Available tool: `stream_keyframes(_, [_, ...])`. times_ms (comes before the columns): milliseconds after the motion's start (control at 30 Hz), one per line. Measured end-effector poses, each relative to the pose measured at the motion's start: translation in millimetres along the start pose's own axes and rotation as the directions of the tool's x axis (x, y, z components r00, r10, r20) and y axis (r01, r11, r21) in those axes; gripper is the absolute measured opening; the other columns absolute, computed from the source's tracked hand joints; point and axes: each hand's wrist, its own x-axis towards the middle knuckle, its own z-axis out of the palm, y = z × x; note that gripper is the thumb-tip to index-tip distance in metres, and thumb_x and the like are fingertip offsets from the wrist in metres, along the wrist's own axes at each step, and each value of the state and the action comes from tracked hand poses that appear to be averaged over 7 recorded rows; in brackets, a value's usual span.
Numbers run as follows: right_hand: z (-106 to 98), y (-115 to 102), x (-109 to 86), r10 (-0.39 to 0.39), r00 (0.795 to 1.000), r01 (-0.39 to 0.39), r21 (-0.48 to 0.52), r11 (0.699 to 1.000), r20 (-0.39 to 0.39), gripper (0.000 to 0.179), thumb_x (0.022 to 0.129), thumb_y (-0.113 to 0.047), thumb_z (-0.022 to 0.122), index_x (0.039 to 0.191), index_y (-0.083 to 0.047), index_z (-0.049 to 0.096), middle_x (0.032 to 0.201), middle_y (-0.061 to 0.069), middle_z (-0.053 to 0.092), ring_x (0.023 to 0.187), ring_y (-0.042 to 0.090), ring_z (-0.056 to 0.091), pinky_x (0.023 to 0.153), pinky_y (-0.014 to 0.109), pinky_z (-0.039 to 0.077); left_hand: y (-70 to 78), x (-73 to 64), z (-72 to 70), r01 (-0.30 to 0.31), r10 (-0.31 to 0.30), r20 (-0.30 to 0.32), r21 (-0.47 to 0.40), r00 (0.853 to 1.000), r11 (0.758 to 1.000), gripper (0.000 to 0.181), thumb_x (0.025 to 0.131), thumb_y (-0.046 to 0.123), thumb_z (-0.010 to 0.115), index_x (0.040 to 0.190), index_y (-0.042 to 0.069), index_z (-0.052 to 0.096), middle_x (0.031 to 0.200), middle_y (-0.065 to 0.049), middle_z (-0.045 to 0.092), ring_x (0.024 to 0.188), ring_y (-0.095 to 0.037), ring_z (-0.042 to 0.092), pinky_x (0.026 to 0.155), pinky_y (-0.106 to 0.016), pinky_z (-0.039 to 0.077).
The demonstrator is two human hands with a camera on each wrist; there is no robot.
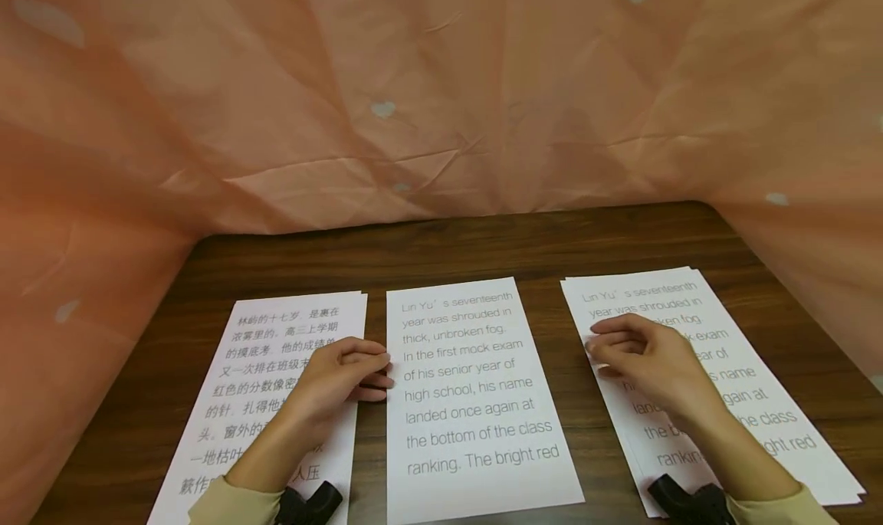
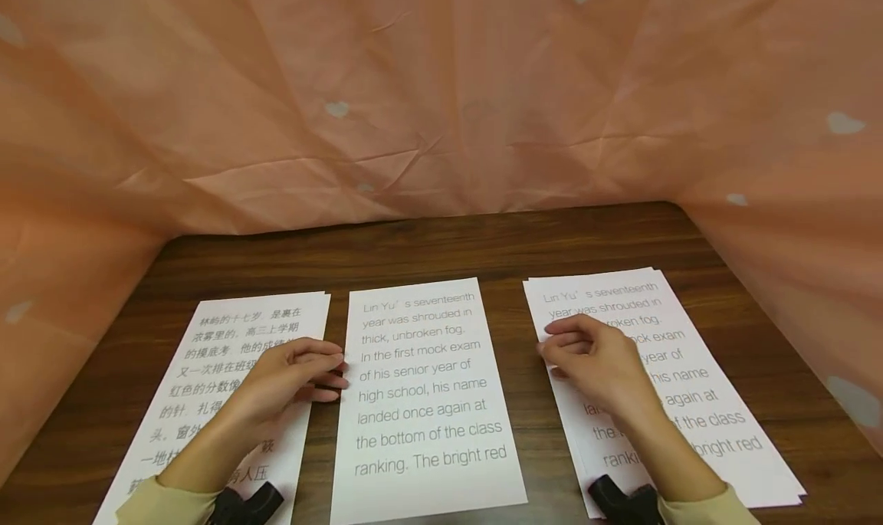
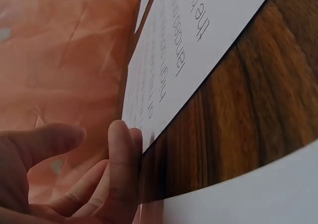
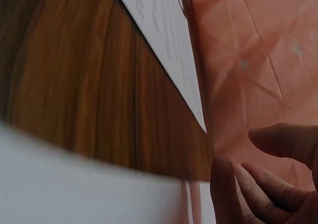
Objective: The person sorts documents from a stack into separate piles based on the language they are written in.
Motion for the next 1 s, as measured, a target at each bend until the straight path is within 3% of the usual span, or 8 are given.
stream_keyframes(167, [25.1, -14.4, 3.4, 0.005, 0.997, -0.011, 0.073, 0.997, 0.079, 0.047, 0.099, -0.02, 0.079, 0.136, 0.004, 0.063, 0.118, 0.017, 0.079, 0.09, 0.014, 0.078, 0.077, 0.03, 0.067, -3.5, -2.6, -5.8, 0.018, -0.018, -0.008, 0.01, 1.0, 1.0, 0.035, 0.101, 0.012, 0.073, 0.13, -0.005, 0.064, 0.115, -0.019, 0.076, 0.094, -0.023, 0.078, 0.082, -0.037, 0.069])
stream_keyframes(333, [39.7, -19.8, 3.6, 0.01, 0.994, -0.017, 0.067, 0.998, 0.107, 0.044, 0.099, -0.018, 0.079, 0.134, 0.003, 0.064, 0.118, 0.016, 0.076, 0.089, 0.017, 0.078, 0.073, 0.031, 0.067, -1.3, -2.8, -1.8, 0.034, -0.034, 0.013, 0.026, 0.999, 0.999, 0.036, 0.1, 0.014, 0.076, 0.129, -0.003, 0.066, 0.115, -0.018, 0.073, 0.096, -0.023, 0.075, 0.084, -0.038, 0.068])
stream_keyframes(533, [48.5, -20.3, 5.8, 0.035, 0.993, -0.036, 0.01, 0.999, 0.109, 0.047, 0.097, -0.023, 0.081, 0.135, 0.001, 0.065, 0.113, 0.013, 0.078, 0.076, 0.019, 0.078, 0.069, 0.032, 0.066, 1.4, -5.2, 3.0, 0.048, -0.048, 0.006, 0.035, 0.999, 0.998, 0.041, 0.099, 0.017, 0.077, 0.133, -0.002, 0.064, 0.121, -0.019, 0.07, 0.099, -0.024, 0.074, 0.083, -0.039, 0.068])
stream_keyframes(833, [54.8, -24.4, 8.8, 0.024, 0.998, -0.015, -0.138, 0.99, 0.063, 0.045, 0.093, -0.027, 0.084, 0.128, -0.001, 0.069, 0.099, 0.004, 0.078, 0.066, 0.014, 0.075, 0.062, 0.029, 0.06, 4.1, -10.6, 9.5, 0.068, -0.069, 0.015, 0.039, 0.998, 0.997, 0.064, 0.1, 0.025, 0.076, 0.148, -0.006, 0.047, 0.135, -0.025, 0.064, 0.112, -0.03, 0.072, 0.085, -0.04, 0.068])
stream_keyframes(1000, [57.6, -25.6, 9.9, 0.008, 0.997, 0.006, -0.176, 0.984, 0.077, 0.045, 0.092, -0.027, 0.084, 0.125, 0.0, 0.07, 0.091, 0.001, 0.077, 0.065, 0.013, 0.073, 0.061, 0.029, 0.059, 5.3, -7.9, 10.9, 0.06, -0.061, 0.023, 0.039, 0.998, 0.997, 0.06, 0.102, 0.026, 0.073, 0.145, -0.008, 0.05, 0.135, -0.024, 0.062, 0.114, -0.031, 0.069, 0.085, -0.041, 0.068])
